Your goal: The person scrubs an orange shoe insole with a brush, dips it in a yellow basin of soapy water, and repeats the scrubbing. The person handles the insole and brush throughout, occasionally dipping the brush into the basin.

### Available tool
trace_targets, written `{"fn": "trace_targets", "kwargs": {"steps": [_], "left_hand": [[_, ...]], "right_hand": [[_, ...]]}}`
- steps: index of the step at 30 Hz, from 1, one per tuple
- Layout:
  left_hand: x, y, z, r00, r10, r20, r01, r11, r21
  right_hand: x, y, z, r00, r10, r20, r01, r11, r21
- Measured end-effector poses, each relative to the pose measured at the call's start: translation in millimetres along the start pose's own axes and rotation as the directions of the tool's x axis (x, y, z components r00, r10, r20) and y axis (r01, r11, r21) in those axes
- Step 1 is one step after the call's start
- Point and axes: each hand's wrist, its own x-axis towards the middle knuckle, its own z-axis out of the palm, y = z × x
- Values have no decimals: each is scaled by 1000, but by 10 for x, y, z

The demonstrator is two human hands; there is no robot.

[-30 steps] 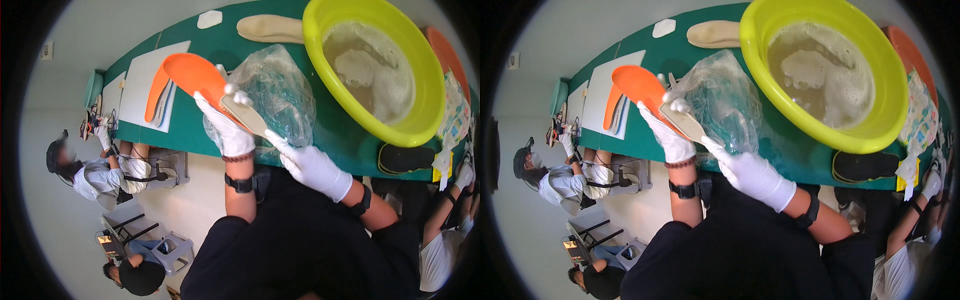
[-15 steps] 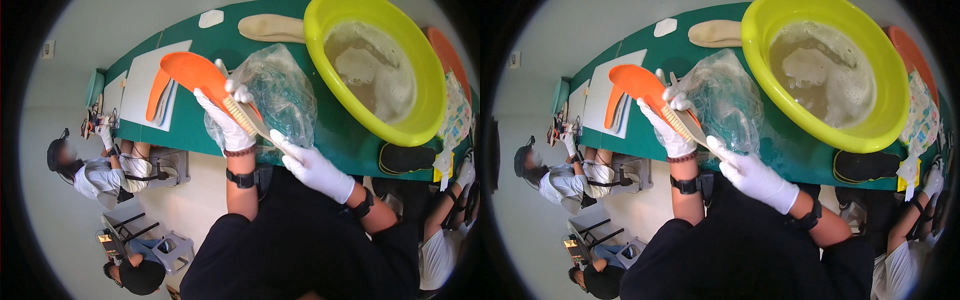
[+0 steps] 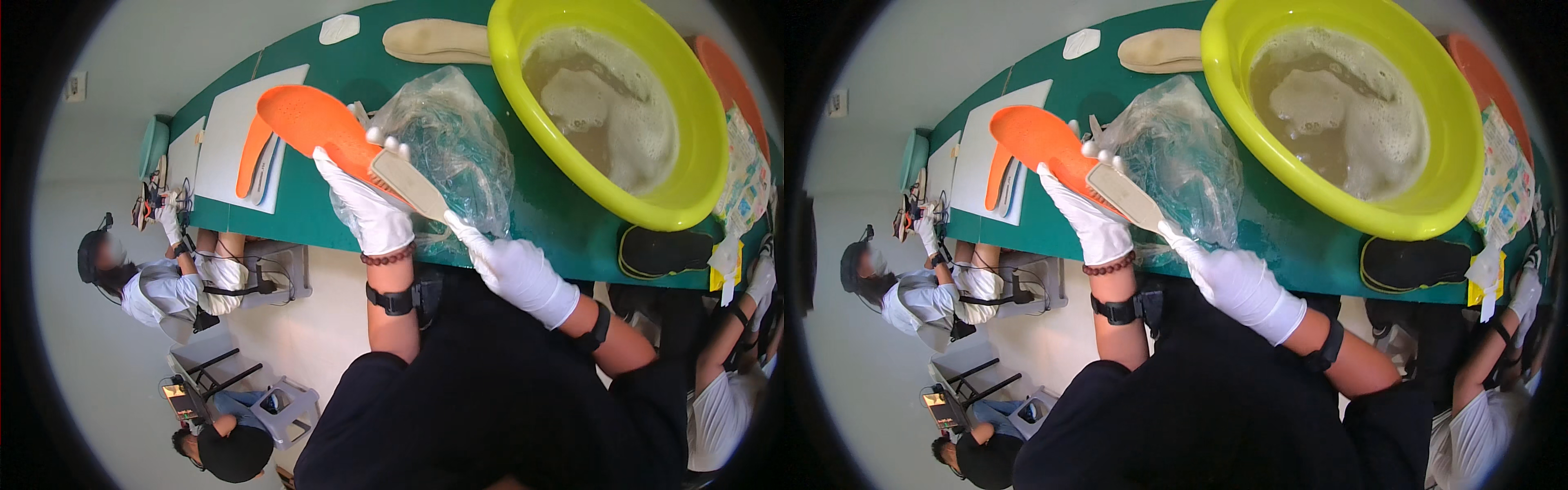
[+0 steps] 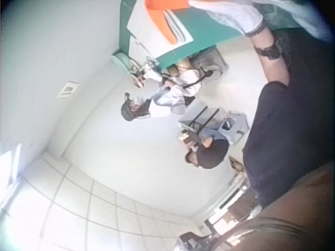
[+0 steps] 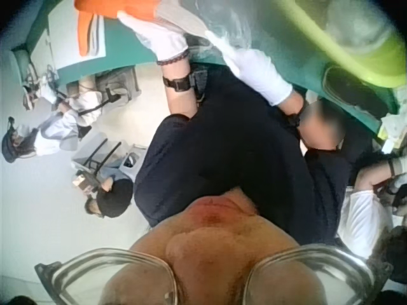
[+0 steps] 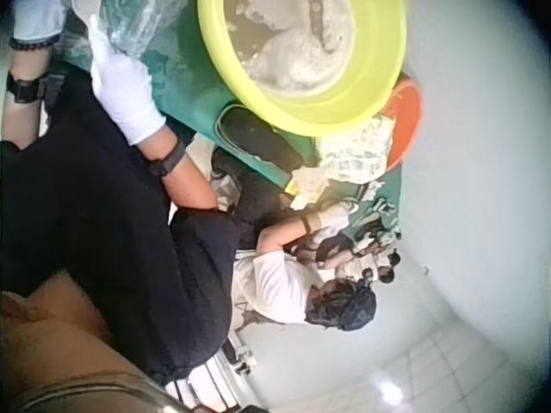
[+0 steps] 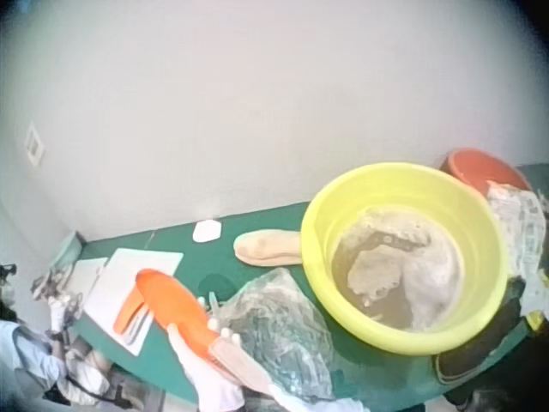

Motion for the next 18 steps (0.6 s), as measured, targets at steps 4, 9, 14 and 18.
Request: {"fn": "trace_targets", "kwargs": {"steps": [4, 9, 14, 18], "left_hand": [[-49, -193, 350, 970, 28, -243, 19, 981, 192], [-104, -234, 226, 995, -2, -95, 13, 994, 111], [-48, -250, 99, 989, -121, -86, 114, 990, -79], [-103, -254, 21, 996, -68, -54, 70, 997, 41]], "right_hand": [[243, 19, -54, 998, 60, -7, -60, 997, 48], [72, -41, -21, 994, -7, -110, 47, 931, 363], [153, 110, -39, 998, -57, -26, 62, 854, 517], [101, 51, -161, 982, 72, 174, -156, 826, 541]]}}
